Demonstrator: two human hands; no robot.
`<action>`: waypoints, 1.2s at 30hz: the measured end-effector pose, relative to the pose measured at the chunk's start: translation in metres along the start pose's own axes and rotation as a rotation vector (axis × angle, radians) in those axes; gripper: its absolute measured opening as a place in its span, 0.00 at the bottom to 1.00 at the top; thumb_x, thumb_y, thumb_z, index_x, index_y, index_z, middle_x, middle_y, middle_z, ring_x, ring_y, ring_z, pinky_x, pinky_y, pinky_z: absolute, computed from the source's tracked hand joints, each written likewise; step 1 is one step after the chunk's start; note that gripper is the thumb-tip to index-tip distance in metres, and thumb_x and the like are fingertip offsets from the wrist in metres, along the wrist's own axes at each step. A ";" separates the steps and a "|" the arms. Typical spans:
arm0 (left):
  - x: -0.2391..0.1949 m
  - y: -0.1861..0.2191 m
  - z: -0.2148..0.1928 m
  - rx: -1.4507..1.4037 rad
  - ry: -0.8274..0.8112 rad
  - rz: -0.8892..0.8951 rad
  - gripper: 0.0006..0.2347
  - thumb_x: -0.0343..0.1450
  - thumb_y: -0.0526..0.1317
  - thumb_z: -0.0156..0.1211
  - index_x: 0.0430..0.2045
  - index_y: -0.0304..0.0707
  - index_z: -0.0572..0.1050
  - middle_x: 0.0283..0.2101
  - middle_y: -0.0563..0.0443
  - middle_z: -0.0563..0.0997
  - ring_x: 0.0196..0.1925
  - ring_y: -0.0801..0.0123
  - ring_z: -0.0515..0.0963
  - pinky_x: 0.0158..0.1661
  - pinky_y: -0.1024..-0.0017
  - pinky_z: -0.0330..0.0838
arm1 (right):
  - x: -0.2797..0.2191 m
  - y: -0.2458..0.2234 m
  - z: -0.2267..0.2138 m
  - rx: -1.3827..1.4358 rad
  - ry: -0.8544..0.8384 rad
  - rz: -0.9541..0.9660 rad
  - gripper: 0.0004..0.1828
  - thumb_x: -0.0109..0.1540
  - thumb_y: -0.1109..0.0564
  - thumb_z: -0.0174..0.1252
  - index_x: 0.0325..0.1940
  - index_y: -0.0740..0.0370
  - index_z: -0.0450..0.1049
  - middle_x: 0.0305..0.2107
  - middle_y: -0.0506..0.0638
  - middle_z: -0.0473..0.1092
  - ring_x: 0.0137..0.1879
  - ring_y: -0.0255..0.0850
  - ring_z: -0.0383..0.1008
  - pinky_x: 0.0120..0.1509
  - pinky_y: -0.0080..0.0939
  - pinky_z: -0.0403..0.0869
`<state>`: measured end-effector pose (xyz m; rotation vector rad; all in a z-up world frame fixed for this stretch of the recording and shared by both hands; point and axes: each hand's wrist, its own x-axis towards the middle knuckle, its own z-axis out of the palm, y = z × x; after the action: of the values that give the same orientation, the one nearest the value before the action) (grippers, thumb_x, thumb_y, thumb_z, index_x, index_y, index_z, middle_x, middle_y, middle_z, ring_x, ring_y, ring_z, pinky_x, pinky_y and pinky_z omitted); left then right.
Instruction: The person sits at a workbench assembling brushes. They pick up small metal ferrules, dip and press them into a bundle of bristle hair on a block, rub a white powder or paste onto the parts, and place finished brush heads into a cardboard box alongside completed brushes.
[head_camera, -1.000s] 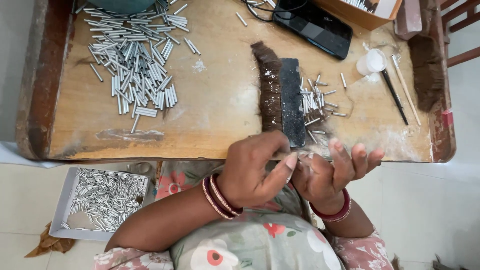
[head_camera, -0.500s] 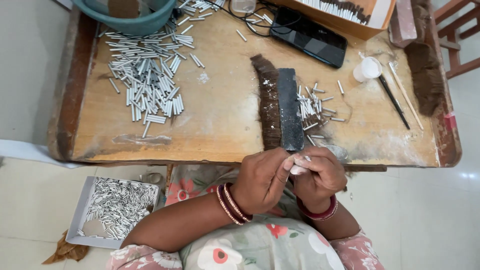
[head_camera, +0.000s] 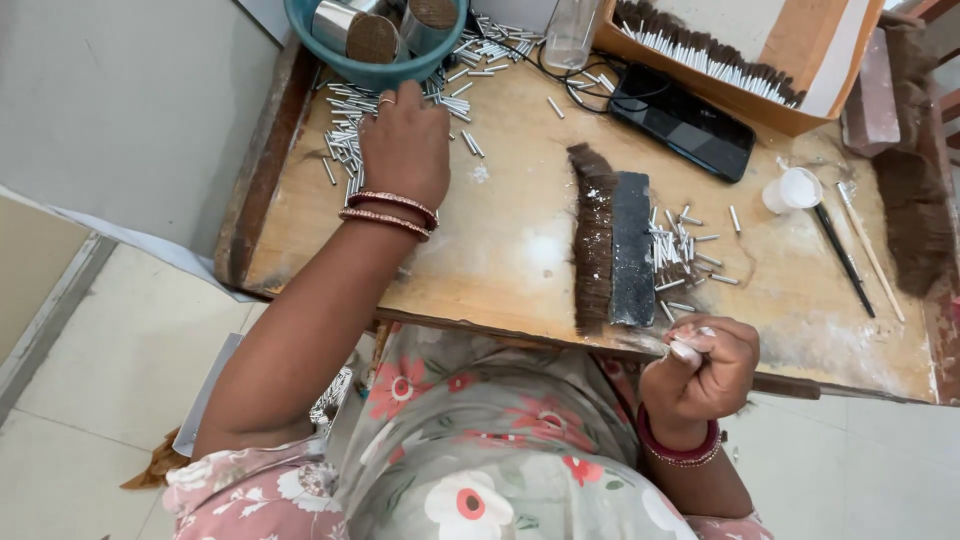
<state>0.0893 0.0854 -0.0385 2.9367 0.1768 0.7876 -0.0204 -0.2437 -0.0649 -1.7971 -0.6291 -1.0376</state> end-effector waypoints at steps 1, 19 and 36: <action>0.002 -0.002 0.009 -0.042 0.000 -0.040 0.03 0.65 0.32 0.61 0.24 0.39 0.82 0.45 0.43 0.75 0.52 0.50 0.75 0.48 0.50 0.70 | 0.000 0.000 -0.001 -0.015 -0.002 -0.008 0.17 0.76 0.49 0.51 0.44 0.67 0.62 0.40 0.57 0.65 0.31 0.37 0.70 0.34 0.32 0.71; -0.030 0.042 -0.034 -0.185 0.056 0.099 0.04 0.75 0.31 0.56 0.41 0.32 0.74 0.41 0.41 0.74 0.45 0.52 0.77 0.48 0.56 0.72 | 0.008 -0.012 -0.020 -0.087 -0.058 0.055 0.19 0.76 0.46 0.54 0.44 0.66 0.65 0.38 0.53 0.67 0.35 0.36 0.68 0.40 0.31 0.69; -0.137 0.176 -0.043 -2.476 -0.655 -0.488 0.05 0.78 0.35 0.58 0.43 0.34 0.73 0.42 0.50 0.84 0.46 0.76 0.81 0.49 0.76 0.73 | -0.002 -0.011 0.022 0.528 0.172 0.312 0.16 0.73 0.48 0.59 0.47 0.63 0.64 0.36 0.49 0.63 0.35 0.32 0.64 0.41 0.30 0.66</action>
<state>-0.0343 -0.1050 -0.0475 0.5323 -0.1199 -0.2453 -0.0220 -0.2192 -0.0662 -1.2769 -0.4455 -0.7191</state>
